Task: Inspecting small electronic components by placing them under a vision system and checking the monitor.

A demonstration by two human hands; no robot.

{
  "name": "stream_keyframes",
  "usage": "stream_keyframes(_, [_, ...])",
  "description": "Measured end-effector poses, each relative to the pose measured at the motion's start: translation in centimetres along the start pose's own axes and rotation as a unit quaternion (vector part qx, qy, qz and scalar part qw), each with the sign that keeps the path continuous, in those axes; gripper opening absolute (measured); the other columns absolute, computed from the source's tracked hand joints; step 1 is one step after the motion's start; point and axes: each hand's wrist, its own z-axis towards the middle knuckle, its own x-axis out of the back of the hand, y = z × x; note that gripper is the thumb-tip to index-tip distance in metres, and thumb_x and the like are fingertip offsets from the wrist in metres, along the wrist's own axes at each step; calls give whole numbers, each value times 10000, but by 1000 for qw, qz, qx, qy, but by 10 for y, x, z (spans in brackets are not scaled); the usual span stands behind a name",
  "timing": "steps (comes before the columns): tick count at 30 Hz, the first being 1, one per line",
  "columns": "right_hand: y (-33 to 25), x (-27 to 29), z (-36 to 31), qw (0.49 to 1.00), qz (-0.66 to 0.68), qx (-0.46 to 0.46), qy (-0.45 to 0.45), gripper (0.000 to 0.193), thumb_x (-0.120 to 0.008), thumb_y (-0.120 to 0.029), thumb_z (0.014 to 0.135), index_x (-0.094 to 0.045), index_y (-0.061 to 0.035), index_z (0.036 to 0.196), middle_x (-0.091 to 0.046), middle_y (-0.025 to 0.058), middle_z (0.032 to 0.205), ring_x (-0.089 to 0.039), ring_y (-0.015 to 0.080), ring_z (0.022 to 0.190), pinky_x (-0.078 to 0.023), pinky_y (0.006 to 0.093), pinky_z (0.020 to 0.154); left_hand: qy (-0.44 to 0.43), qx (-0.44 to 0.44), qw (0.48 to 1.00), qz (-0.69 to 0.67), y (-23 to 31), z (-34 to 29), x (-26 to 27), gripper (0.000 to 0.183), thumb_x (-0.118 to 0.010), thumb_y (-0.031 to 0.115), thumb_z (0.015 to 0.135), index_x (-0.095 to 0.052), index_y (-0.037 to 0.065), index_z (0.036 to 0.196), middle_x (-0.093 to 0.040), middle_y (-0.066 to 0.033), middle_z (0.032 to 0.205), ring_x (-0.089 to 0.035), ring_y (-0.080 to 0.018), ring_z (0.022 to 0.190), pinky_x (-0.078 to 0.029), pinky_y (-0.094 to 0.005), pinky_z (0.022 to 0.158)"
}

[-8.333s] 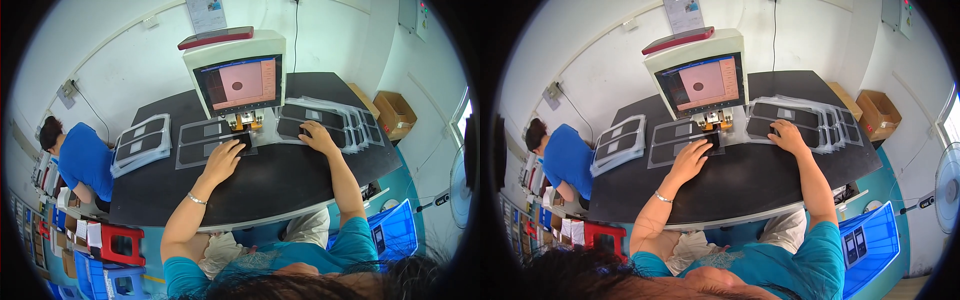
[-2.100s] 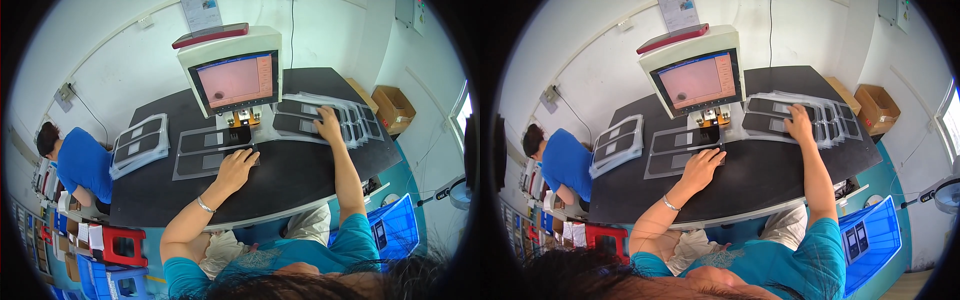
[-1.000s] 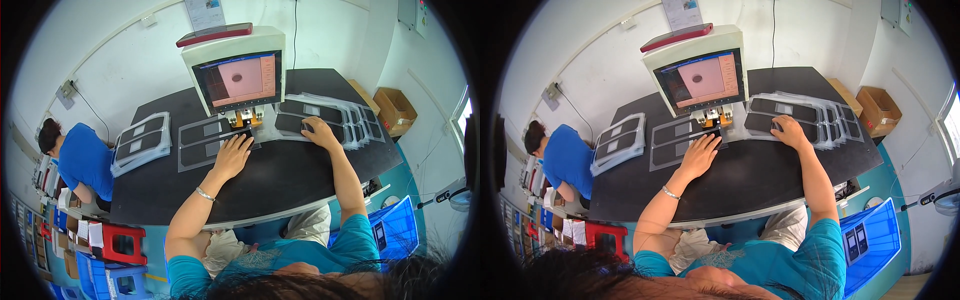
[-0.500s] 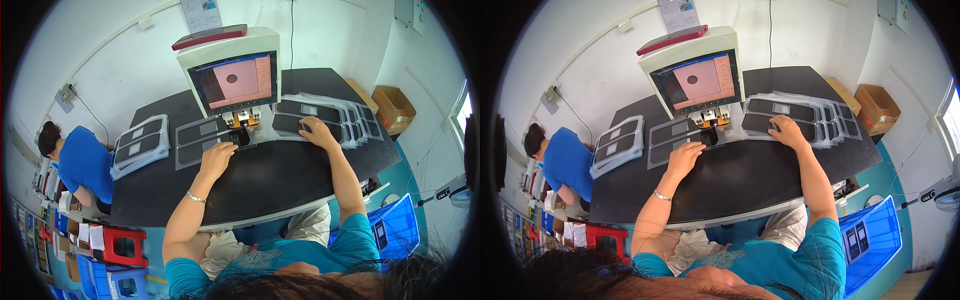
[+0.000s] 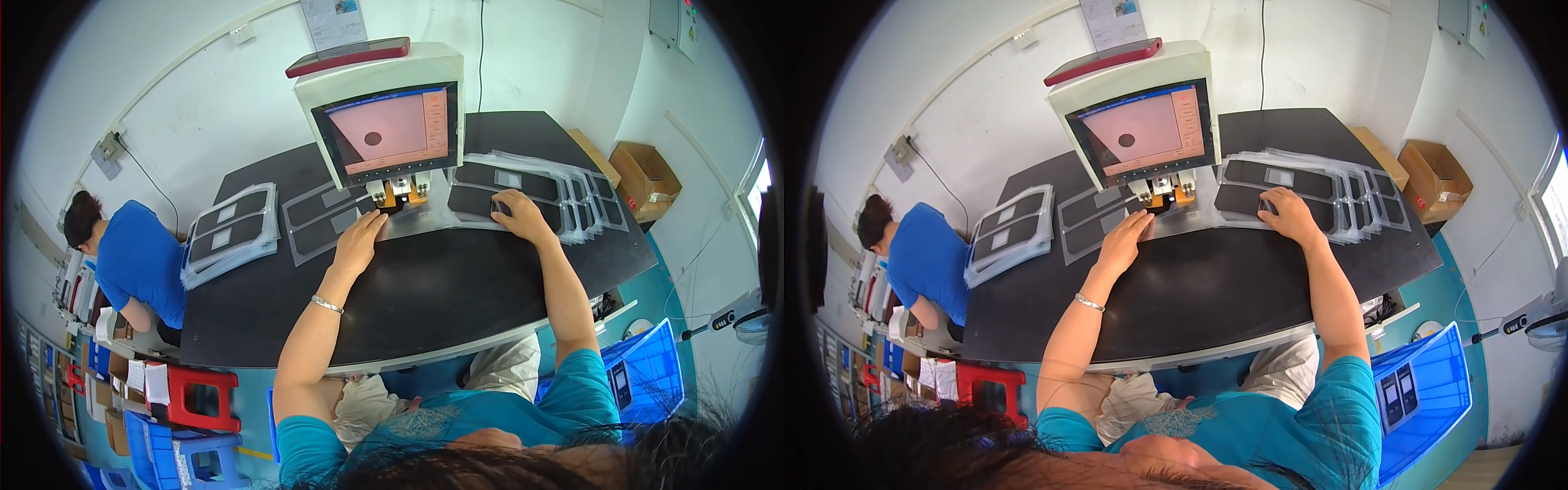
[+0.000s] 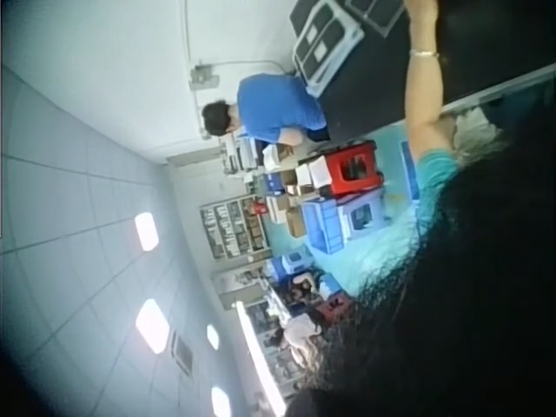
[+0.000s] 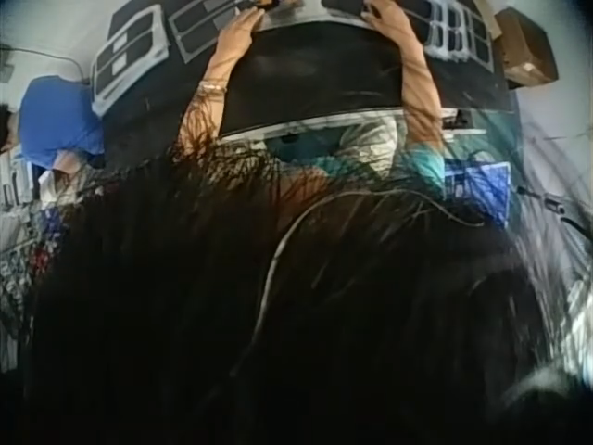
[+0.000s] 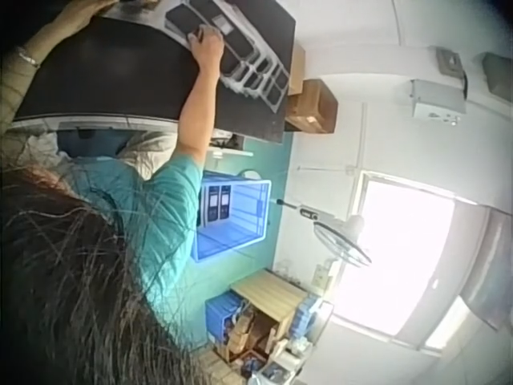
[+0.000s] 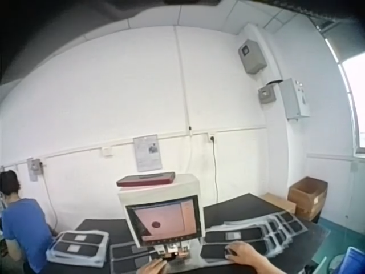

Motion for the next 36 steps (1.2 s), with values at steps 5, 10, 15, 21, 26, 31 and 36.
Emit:
stream_keyframes(5, [-1, -1, 3, 1000, 13, 10, 10, 368, -715, -182, 820, -659, -55, 1160, -647, 142, 1204, -596, 341, 1150, -469, 408, 994, 40, -12, 994, 96, -5, 1, -6, 498, -530, -65, 860, -584, 95, 1329, -556, -106, 1405, -540, -284, 1276, -474, -399, 1038])
stream_keyframes(10, [-27, 2, 10, 994, 109, -11, 30, 360, -730, -150, 841, -666, -20, 1170, -682, 127, 1083, -681, 235, 970, -547, 333, 823, 38, -3, 997, 60, -13, -2, -3, 452, -548, -36, 863, -607, 81, 1295, -609, -120, 1330, -572, -290, 1236, -470, -411, 1025])
stream_keyframes(15, [-52, 1, 10, 882, 403, -220, -107, 426, -677, -208, 938, -599, 26, 1285, -701, 105, 990, -697, 155, 836, -571, 264, 681, 66, 4, 998, -12, 27, -10, 25, 405, -525, -39, 836, -662, 108, 1187, -712, -111, 1108, -685, -323, 981, -574, -412, 797])
stream_keyframes(21, [-65, -18, 8, 821, 479, -280, -132, 459, -689, -194, 918, -579, 40, 1298, -664, 94, 1034, -666, 148, 818, -546, 260, 635, 60, -166, 973, -148, 100, -36, 47, 359, -588, 15, 876, -664, 118, 1212, -685, -83, 1207, -661, -274, 1105, -548, -389, 927])
stream_keyframes(26, [-28, -7, 10, 953, 242, -181, -29, 468, -695, -113, 792, -637, 33, 1234, -685, 157, 1085, -669, 229, 922, -525, 318, 775, 49, -205, 973, -97, 94, -30, 47, 379, -686, 205, 888, -644, 135, 1258, -636, -80, 1287, -576, -269, 1230, -450, -438, 1047])
stream_keyframes(31, [1, 16, 4, 968, 177, -179, 12, 485, -656, -82, 739, -655, 60, 1203, -705, 215, 1077, -662, 266, 1027, -494, 333, 919, 155, -4, 988, -20, -1, -18, 62, 238, -659, 170, 899, -684, 58, 1107, -687, -140, 1137, -632, -340, 1093, -493, -445, 952])
stream_keyframes(36, [13, 15, 4, 965, 165, -201, 13, 486, -658, -99, 735, -659, 39, 1202, -711, 206, 1057, -673, 265, 1001, -501, 337, 909, 230, 182, 928, 231, -102, -38, 65, 354, -634, 267, 936, -625, 78, 1235, -577, -168, 1331, -508, -388, 1268, -404, -487, 1062])
